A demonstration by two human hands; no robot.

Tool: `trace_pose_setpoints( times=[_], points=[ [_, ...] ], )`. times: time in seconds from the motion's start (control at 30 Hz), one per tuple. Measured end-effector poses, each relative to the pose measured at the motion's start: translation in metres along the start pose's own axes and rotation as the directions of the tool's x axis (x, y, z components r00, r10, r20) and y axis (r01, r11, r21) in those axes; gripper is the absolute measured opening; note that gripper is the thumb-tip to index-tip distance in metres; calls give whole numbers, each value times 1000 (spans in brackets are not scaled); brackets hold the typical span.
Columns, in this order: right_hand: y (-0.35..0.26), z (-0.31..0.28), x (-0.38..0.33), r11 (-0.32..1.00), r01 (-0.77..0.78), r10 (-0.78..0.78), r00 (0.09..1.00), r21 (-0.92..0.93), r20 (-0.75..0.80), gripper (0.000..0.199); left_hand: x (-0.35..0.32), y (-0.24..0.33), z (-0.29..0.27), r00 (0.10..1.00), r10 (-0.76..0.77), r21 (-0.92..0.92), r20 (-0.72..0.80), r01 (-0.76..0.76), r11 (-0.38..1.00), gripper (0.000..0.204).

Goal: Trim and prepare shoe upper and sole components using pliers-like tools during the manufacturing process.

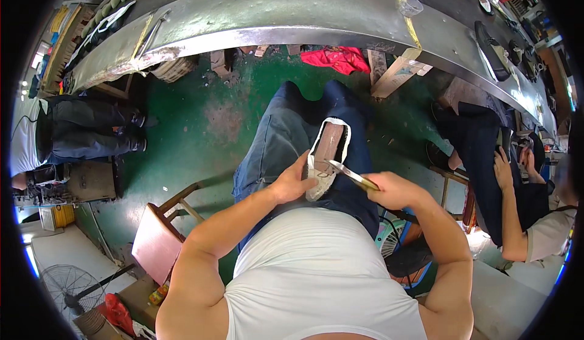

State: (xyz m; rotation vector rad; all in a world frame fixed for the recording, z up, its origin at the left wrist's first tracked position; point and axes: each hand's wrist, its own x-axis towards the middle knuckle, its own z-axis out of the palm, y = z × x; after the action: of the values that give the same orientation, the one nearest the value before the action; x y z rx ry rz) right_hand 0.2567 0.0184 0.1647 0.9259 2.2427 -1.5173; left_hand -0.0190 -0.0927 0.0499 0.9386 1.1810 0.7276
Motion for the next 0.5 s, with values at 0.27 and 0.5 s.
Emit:
trace_pose_setpoints(
  times=[0.27,0.5],
  points=[
    [-71,-43,40,781,-94,243,956,-617,163,23,1,9,13,999,53,-332,-10,-53,942,81],
    [-9,11,59,899,65,-111,991,-432,-81,25,31,7,25,827,-375,-570,-419,82,818,74]
  ],
)
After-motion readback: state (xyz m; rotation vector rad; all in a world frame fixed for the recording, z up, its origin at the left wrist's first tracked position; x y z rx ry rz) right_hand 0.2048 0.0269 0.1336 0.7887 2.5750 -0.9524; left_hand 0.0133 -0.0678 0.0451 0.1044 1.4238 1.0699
